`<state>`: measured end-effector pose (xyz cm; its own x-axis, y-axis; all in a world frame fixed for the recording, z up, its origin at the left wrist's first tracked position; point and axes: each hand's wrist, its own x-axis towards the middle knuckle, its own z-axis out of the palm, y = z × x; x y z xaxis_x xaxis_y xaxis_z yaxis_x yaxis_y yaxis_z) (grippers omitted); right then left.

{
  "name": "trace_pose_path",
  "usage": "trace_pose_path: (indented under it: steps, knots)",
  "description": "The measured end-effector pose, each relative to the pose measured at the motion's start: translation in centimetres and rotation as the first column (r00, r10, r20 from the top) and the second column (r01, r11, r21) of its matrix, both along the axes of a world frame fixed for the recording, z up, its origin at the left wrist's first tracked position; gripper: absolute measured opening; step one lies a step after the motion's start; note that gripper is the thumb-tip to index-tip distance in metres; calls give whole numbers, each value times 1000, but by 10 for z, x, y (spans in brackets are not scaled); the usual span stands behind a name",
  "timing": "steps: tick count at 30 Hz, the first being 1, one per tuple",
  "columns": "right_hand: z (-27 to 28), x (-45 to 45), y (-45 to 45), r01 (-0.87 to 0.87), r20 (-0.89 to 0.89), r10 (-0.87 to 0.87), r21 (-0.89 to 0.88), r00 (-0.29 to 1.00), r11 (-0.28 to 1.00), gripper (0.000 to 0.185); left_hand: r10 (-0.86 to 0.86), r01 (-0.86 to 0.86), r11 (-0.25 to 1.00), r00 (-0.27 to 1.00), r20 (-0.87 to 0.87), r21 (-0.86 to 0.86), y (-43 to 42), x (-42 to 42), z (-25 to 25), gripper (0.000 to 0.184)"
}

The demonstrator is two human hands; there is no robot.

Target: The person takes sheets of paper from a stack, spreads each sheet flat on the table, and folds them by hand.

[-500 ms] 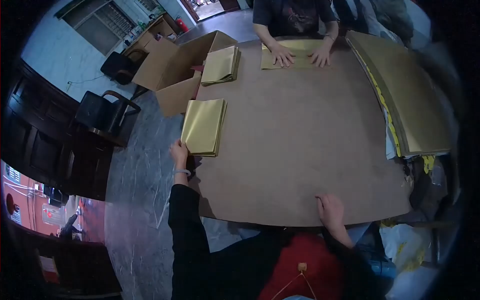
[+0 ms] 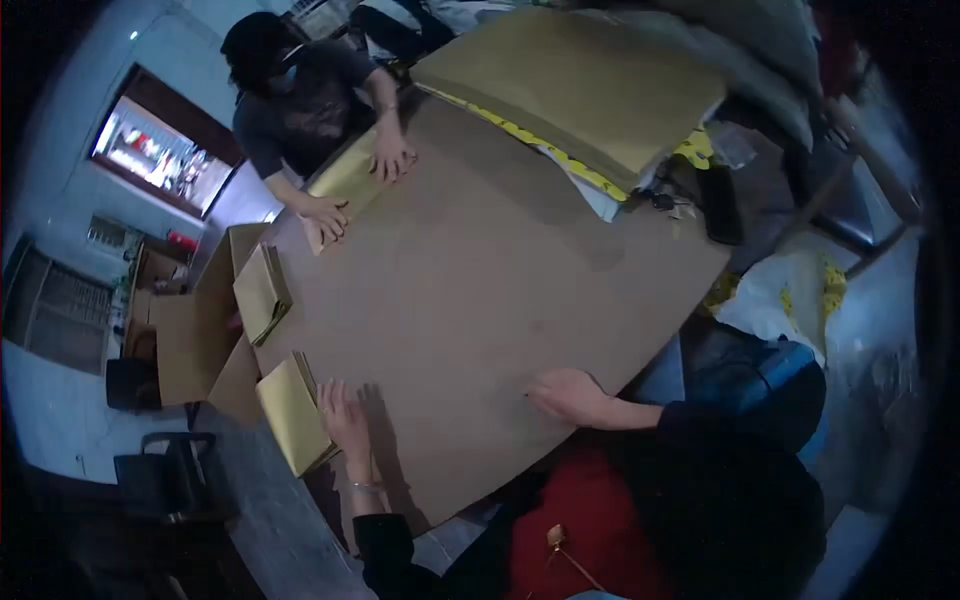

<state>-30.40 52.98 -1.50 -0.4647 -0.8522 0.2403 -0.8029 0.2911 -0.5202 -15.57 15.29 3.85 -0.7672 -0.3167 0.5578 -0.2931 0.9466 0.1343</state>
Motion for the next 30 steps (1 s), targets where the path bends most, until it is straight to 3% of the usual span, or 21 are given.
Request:
trace_pose_path:
  steps: [1,3,6,8,10,12,13,14,17,18,20,21,22,23,24,26,28,30]
  knots:
    - [-2,1,-1,-44,23,45,-45,999,998,21,-45,45,999,999,1,-1,20,-25,3,31]
    - [4,2,-1,-16,12,17,-69,1000,997,21,-243,249,968,952,184,-12,65,-81,12,29]
    - [11,-3,6,-13,38,16,-85,999,996,21,-492,486,871,856,160,74,128,-162,24,31]
    - [29,-12,9,38,430,79,-257,899,966,19,-567,556,824,812,142,111,163,-212,32,31]
    - [36,-36,17,106,451,56,-326,891,940,18,-729,724,681,659,183,108,193,-267,40,35]
    - [50,-69,34,253,501,-64,-319,863,913,17,-776,771,628,606,176,110,219,-319,45,36]
    - [51,-85,42,326,421,-155,-370,894,870,15,-814,810,576,553,177,116,231,-343,48,36]
    - [53,-98,54,338,429,-166,-363,888,868,15,-820,814,567,543,179,125,243,-363,53,36]
    - [53,-141,99,588,213,-548,-299,809,751,24,-872,876,466,431,233,126,277,-417,66,42]
    - [51,-156,117,665,97,-678,-334,729,667,30,-880,882,453,419,226,128,285,-430,69,42]
    - [53,-184,157,826,34,-867,-324,498,461,52,-896,887,411,351,271,212,297,-449,76,47]
    - [52,-197,172,912,-32,-939,-229,344,342,61,-907,891,381,310,284,247,301,-454,80,53]
    - [48,-209,186,969,-113,-976,-145,186,201,70,-911,893,374,303,278,250,302,-460,77,53]
    - [37,-222,197,991,-136,-981,8,137,137,86,-906,832,396,286,311,389,301,-466,74,55]
    - [28,-226,203,992,-139,-982,6,129,129,86,-902,750,414,263,342,516,300,-472,70,57]
    - [29,-232,210,980,2,-994,164,112,111,94,-890,764,424,252,381,486,304,-480,78,59]
    - [26,-235,210,983,8,-996,160,88,88,97,-916,773,363,192,353,520,301,-485,79,59]
    - [24,-235,208,985,21,-998,159,63,66,100,-907,739,387,197,373,551,300,-488,81,61]
